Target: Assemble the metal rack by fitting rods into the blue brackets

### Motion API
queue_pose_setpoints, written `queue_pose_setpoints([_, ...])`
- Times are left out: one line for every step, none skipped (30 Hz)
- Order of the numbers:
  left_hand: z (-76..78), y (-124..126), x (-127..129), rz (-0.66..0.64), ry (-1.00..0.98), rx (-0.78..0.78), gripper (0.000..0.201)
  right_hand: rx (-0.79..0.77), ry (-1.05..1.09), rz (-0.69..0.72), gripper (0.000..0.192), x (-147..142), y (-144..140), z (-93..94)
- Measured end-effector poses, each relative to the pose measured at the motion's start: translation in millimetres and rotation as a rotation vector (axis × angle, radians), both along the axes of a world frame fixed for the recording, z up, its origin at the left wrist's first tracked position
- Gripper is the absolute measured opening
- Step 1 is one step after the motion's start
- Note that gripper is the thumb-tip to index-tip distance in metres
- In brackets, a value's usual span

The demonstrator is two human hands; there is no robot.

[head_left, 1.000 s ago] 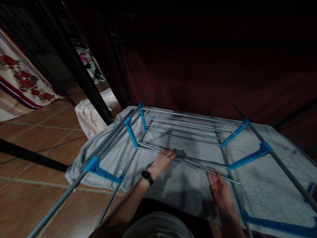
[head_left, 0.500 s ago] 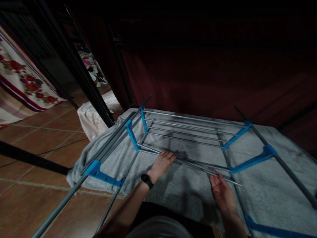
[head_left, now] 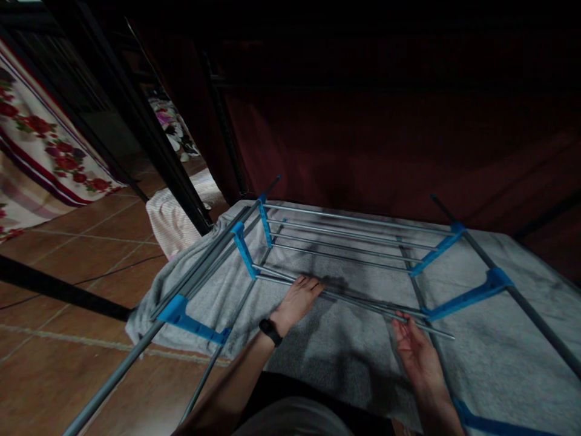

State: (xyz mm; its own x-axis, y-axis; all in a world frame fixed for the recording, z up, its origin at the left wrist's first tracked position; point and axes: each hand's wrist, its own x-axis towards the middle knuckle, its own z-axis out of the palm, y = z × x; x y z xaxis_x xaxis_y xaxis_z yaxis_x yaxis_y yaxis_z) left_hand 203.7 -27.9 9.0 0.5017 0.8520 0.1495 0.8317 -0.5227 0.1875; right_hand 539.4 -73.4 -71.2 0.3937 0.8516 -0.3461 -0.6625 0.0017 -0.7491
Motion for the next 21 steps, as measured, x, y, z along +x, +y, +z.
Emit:
queue_pose_setpoints([0.5,0.2,-0.5,0.000,-0.005,-0.001,0.047,0.011,-0.010,0.000,0.019,0.7,0.3,2.2])
queue_pose_setpoints([0.9,0.2,-0.9,-0.001,-0.010,-0.001,0.048,0.023,-0.021,0.003,0.019,1.6,0.5,4.5])
queue_pose_setpoints([1.3,0.3,-1.3,-0.002,-0.015,-0.001,0.050,0.035,-0.033,0.005,0.020,2.6,0.7,6.9])
queue_pose_setpoints([1.8,0.2,-1.7,-0.004,-0.019,-0.002,0.051,0.046,-0.044,0.009,0.020,3.6,0.8,9.3])
queue_pose_setpoints([2.3,0.1,-1.9,-0.004,-0.022,-0.002,0.052,0.054,-0.056,0.016,0.021,4.5,0.8,11.7])
queue_pose_setpoints([3.0,-0.1,-1.9,-0.002,-0.024,-0.003,0.052,0.062,-0.068,0.024,0.021,5.3,0.7,14.0])
queue_pose_setpoints([3.7,-0.4,-1.9,0.001,-0.024,-0.005,0.052,0.070,-0.076,0.032,0.021,5.8,0.6,16.1])
queue_pose_setpoints([4.6,-0.6,-1.8,0.006,-0.024,-0.008,0.051,0.075,-0.080,0.038,0.021,6.0,0.5,17.9])
queue_pose_setpoints([5.6,-1.0,-1.8,0.011,-0.025,-0.011,0.050,0.078,-0.080,0.041,0.021,5.8,0.2,19.5])
queue_pose_setpoints([6.6,-1.4,-1.7,0.014,-0.026,-0.015,0.049,0.078,-0.077,0.043,0.021,5.2,-0.2,20.9])
queue_pose_setpoints([7.6,-1.8,-1.8,0.015,-0.028,-0.018,0.048,0.075,-0.072,0.041,0.021,4.4,-0.6,22.1])
queue_pose_setpoints([8.5,-2.3,-2.0,0.014,-0.029,-0.021,0.048,0.071,-0.067,0.037,0.020,3.5,-1.0,23.1])
queue_pose_setpoints([9.2,-2.8,-2.2,0.013,-0.031,-0.022,0.049,0.065,-0.063,0.032,0.020,2.4,-1.5,24.0])
queue_pose_setpoints([9.8,-3.2,-2.4,0.011,-0.031,-0.022,0.050,0.060,-0.058,0.027,0.021,1.4,-1.9,24.8])
queue_pose_setpoints([10.1,-3.5,-2.6,0.010,-0.030,-0.022,0.051,0.054,-0.054,0.020,0.021,0.5,-2.1,25.6])
queue_pose_setpoints([10.2,-3.6,-2.7,0.014,-0.029,-0.021,0.052,0.050,-0.052,0.018,0.022,-0.3,-2.1,26.4])
queue_pose_setpoints([10.2,-3.4,-2.8,0.018,-0.026,-0.020,0.053,0.048,-0.054,0.019,0.022,-1.1,-1.8,27.0])
queue_pose_setpoints([9.9,-2.8,-2.8,0.023,-0.022,-0.019,0.054,0.048,-0.061,0.021,0.023,-1.8,-1.1,27.5])
queue_pose_setpoints([9.6,-2.0,-2.8,0.026,-0.018,-0.020,0.054,0.050,-0.069,0.024,0.023,-2.7,-0.1,28.0])
queue_pose_setpoints([9.0,-1.0,-2.9,0.028,-0.014,-0.022,0.054,0.053,-0.079,0.025,0.022,-3.7,1.2,28.5])
queue_pose_setpoints([8.4,0.1,-2.9,0.028,-0.009,-0.024,0.054,0.055,-0.087,0.026,0.021,-5.1,2.7,29.1])
